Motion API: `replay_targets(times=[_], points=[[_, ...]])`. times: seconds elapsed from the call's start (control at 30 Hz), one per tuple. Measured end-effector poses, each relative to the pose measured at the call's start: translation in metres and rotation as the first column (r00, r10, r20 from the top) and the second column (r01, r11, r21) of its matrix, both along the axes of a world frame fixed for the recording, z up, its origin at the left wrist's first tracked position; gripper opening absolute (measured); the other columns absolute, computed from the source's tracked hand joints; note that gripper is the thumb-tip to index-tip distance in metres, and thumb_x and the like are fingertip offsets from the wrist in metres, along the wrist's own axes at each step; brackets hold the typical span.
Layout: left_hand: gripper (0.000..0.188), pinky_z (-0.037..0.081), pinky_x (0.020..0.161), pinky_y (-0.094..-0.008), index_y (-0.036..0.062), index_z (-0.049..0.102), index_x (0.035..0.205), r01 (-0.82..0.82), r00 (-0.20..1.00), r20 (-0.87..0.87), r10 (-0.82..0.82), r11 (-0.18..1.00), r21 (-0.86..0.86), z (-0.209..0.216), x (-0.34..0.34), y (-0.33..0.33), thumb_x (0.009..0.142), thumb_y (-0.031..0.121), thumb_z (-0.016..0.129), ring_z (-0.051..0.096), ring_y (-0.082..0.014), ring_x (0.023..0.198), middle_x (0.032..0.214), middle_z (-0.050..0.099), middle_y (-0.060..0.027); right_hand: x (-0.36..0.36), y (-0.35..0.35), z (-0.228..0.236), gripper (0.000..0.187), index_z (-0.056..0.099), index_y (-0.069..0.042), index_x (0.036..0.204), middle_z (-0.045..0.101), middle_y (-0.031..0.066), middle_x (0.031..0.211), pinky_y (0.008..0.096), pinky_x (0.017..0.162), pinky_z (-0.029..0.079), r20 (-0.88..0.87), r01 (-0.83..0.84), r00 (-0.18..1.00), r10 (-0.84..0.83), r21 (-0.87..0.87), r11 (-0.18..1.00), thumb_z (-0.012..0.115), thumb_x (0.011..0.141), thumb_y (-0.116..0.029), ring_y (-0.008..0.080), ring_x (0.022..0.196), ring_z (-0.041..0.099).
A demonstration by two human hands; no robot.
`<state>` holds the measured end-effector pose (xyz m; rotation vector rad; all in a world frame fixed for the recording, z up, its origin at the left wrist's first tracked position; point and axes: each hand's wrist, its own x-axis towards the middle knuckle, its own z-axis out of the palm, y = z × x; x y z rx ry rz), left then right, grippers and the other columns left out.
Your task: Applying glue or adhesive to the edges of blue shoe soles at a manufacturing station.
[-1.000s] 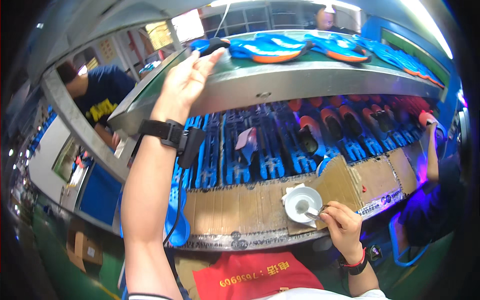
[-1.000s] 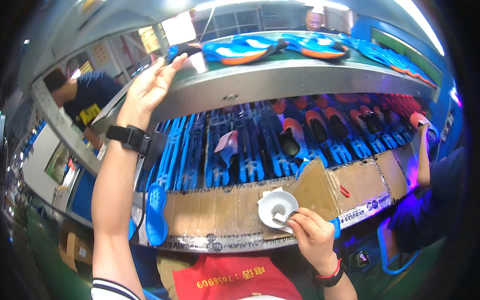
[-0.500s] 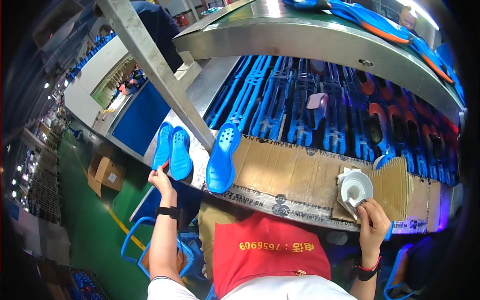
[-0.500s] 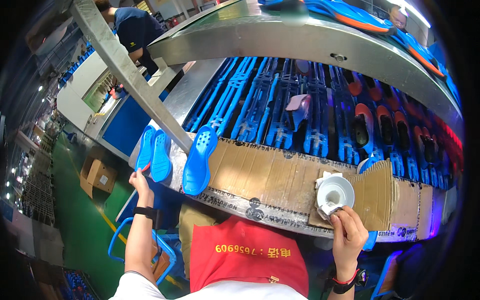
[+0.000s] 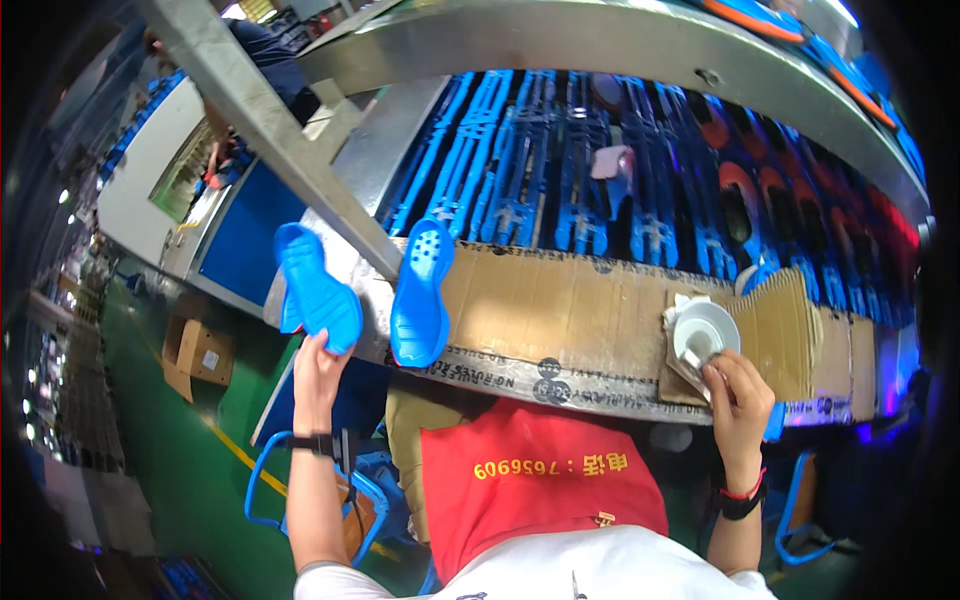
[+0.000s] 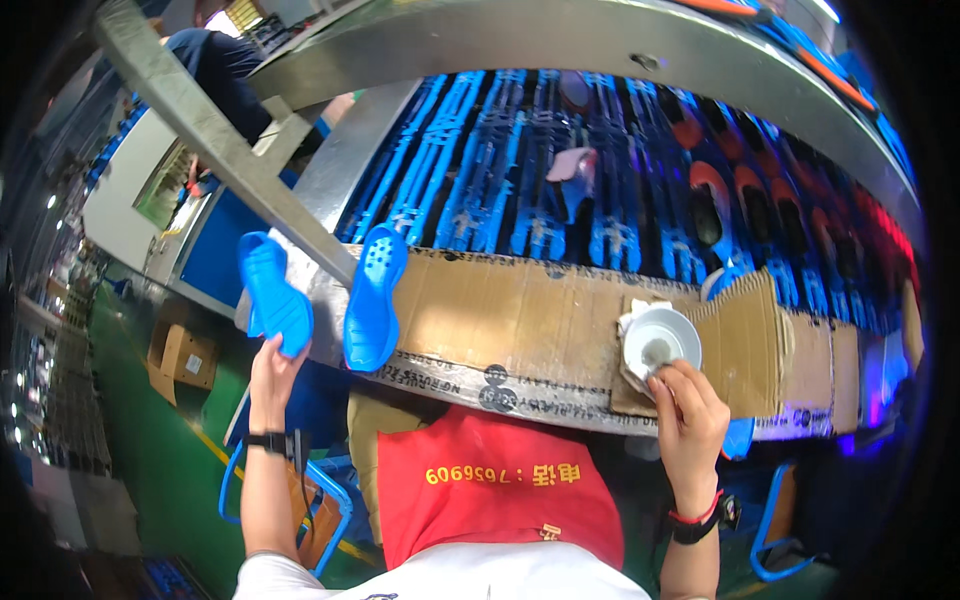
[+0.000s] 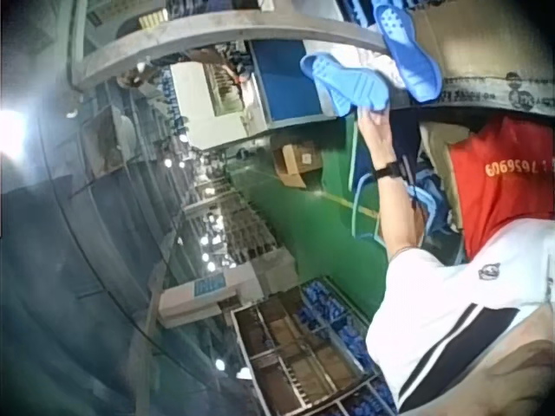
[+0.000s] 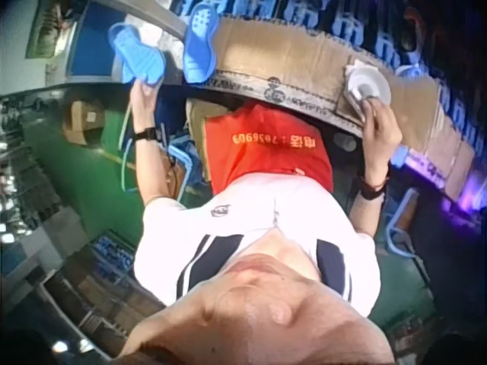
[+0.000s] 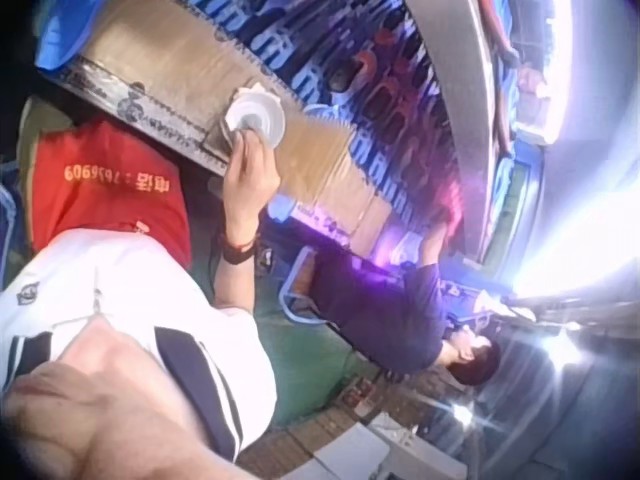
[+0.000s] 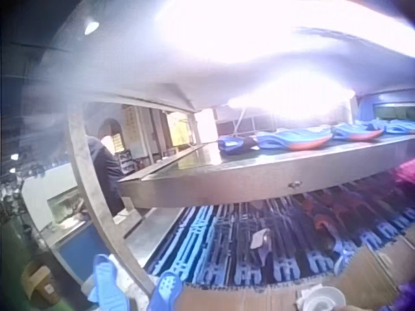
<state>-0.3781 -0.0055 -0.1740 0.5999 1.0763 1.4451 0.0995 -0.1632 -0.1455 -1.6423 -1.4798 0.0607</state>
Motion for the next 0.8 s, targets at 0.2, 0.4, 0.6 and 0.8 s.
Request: replay_targets(times=[0.2, 0.4, 0.6, 0.8], points=[[0.047, 0.055, 0.077, -0.0394, -0.0005, 0.038, 0.123, 0.199, 0.945, -0.272, -0.18, 0.979, 0.043, 0.014, 0.091, -0.078, 0.08, 0.001, 0.057, 0.061, -0.0266, 0.097, 0.113, 0.055, -0.0156, 0.023, 0.018, -0.012, 0.006, 0.063, -0.004, 0.08, 0.063, 0.0115, 0.084, 0.036, 0.055, 0.048, 0.227, 0.072, 0.972, -0.062, -0.035, 0.997, 0.066, 0.076, -0.007, 0.0304, 0.065, 0.061], [0.053, 0.054, 0.079, -0.0387, -0.0011, 0.035, 0.125, 0.353, 0.895, -0.297, -0.332, 0.936, 0.017, 0.012, 0.184, -0.083, 0.078, -0.007, 0.059, 0.054, -0.0219, 0.104, 0.114, 0.051, -0.0116, 0.033, 0.031, -0.033, 0.008, 0.064, -0.007, 0.076, 0.062, 0.008, 0.077, 0.039, 0.054, 0.049, 0.308, 0.037, 0.951, 0.014, -0.162, 0.986, 0.063, 0.077, -0.015, 0.03, 0.062, 0.061], [0.047, 0.041, 0.092, -0.0312, -0.0013, 0.041, 0.12, 0.48, 0.838, -0.382, -0.39, 0.86, 0.174, 0.011, 0.247, -0.079, 0.078, -0.007, 0.061, 0.052, -0.0167, 0.105, 0.115, 0.051, -0.0101, 0.035, 0.034, -0.036, 0.007, 0.064, -0.007, 0.079, 0.064, 0.0083, 0.082, 0.0383, 0.056, 0.048, 0.319, 0.005, 0.944, 0.087, -0.278, 0.961, 0.063, 0.078, -0.013, 0.0305, 0.065, 0.061], [0.044, 0.048, 0.081, -0.0266, -0.0015, 0.04, 0.119, 0.512, 0.815, -0.443, -0.375, 0.824, 0.244, 0.018, 0.274, -0.076, 0.08, -0.006, 0.06, 0.055, -0.0138, 0.098, 0.11, 0.054, -0.0091, 0.037, 0.026, -0.014, 0.006, 0.064, -0.006, 0.079, 0.064, 0.0072, 0.082, 0.0368, 0.055, 0.048, 0.275, -0.005, 0.959, 0.072, -0.236, 0.972, 0.063, 0.078, -0.012, 0.0293, 0.064, 0.061]])
